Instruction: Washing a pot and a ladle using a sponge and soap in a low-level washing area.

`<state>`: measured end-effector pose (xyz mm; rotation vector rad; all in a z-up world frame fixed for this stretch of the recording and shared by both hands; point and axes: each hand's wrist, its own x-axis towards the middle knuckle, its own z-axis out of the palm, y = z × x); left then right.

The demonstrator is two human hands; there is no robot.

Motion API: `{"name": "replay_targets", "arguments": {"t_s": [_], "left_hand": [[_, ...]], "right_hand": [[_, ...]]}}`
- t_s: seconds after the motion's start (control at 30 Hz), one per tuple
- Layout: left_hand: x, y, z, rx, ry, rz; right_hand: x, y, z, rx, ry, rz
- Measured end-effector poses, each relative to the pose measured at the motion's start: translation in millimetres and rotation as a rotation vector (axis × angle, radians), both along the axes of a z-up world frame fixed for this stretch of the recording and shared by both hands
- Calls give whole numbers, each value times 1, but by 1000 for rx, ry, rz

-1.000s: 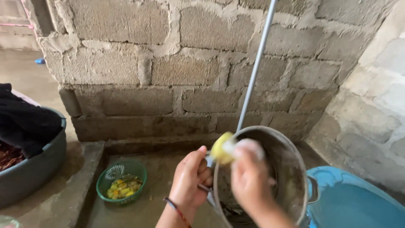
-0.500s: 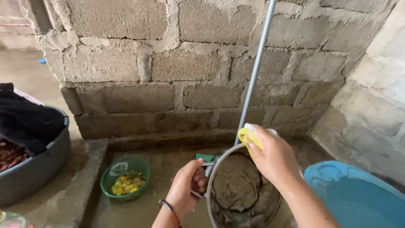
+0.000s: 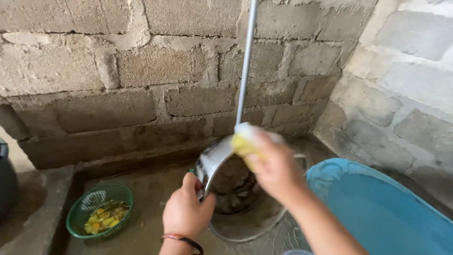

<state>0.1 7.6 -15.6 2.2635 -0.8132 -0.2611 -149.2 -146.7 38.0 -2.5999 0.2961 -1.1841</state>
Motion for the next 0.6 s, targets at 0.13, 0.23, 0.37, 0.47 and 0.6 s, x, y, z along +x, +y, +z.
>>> {"name": "replay_targets", "arguments": {"t_s": [0.13,0.23,0.37,0.47,0.6], "left_hand": [[12,-15,-38,-274,198,112],[19,-26,-63,-448,259,126],[22,-44,-61,-563,364,144],[21,-52,-58,-705,441,59],[10,-66,-50,-779,535,-28]], "right_hand": [[-63,-56,-39,449,-380,-242],[-121,-105,-95,757,-489,-252],[-175,-142,-177,1303,295,-28],[-188,-146,-190,1417,894,-79],[-199,-144,-179,1283,926,-95]]}}
